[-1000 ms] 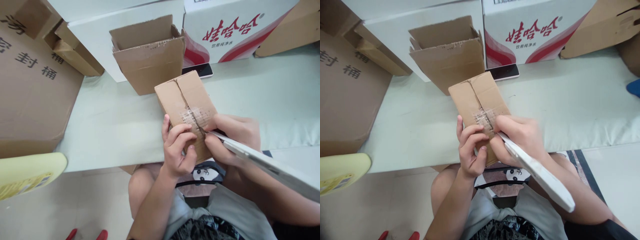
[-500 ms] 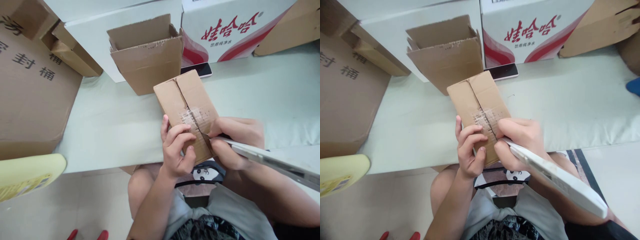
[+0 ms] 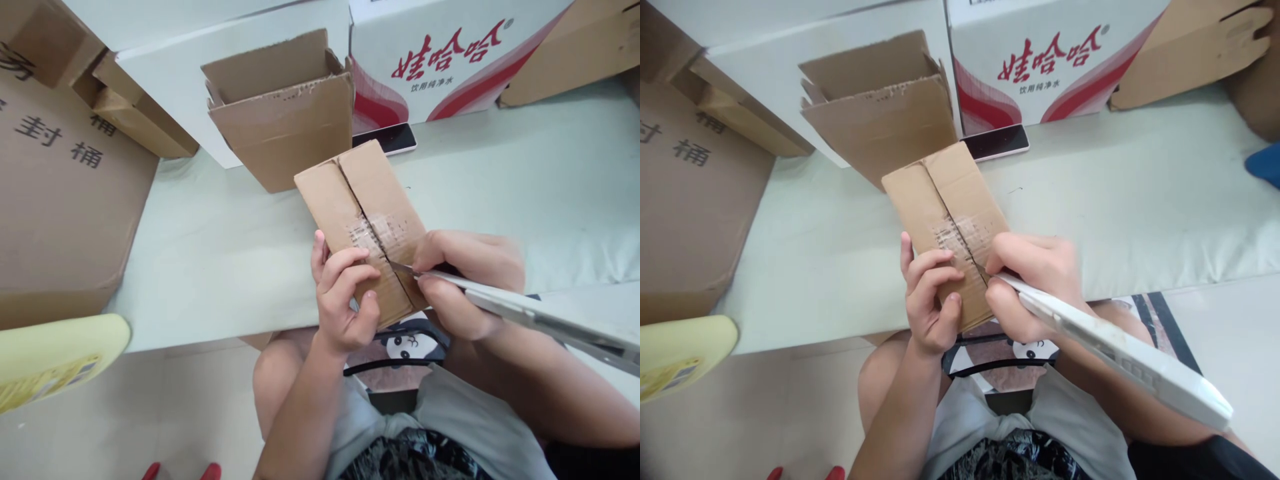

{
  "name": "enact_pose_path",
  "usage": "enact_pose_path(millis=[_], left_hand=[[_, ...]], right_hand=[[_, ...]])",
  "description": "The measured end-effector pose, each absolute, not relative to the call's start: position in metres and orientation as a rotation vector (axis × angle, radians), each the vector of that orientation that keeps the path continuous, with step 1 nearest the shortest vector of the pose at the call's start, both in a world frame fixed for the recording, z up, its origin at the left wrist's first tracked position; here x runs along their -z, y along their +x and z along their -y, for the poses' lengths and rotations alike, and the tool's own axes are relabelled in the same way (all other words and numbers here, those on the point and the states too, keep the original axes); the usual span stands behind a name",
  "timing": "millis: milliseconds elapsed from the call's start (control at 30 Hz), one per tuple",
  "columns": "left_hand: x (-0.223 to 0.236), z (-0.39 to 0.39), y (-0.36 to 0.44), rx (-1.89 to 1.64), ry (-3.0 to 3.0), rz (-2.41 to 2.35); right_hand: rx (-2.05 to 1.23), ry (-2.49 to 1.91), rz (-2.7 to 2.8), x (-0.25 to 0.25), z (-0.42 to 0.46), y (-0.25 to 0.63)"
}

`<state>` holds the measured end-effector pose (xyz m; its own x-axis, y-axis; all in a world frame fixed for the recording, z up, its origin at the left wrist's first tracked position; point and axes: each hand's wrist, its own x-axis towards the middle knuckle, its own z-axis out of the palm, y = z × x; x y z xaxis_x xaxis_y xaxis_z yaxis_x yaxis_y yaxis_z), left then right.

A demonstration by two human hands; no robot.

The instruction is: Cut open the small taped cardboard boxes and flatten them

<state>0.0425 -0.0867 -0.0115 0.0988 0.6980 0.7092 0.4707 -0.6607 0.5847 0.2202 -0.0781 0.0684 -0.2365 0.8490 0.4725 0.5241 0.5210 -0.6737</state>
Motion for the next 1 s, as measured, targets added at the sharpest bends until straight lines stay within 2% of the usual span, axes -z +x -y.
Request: enact_pose_path(millis=[1000], left_hand=[[0.0113, 0.0877, 0.0448, -1.607, 2.131, -1.177]], right_hand=[[-0.507, -1.093, 1.906, -0.0649, 0.08, 0.2188]])
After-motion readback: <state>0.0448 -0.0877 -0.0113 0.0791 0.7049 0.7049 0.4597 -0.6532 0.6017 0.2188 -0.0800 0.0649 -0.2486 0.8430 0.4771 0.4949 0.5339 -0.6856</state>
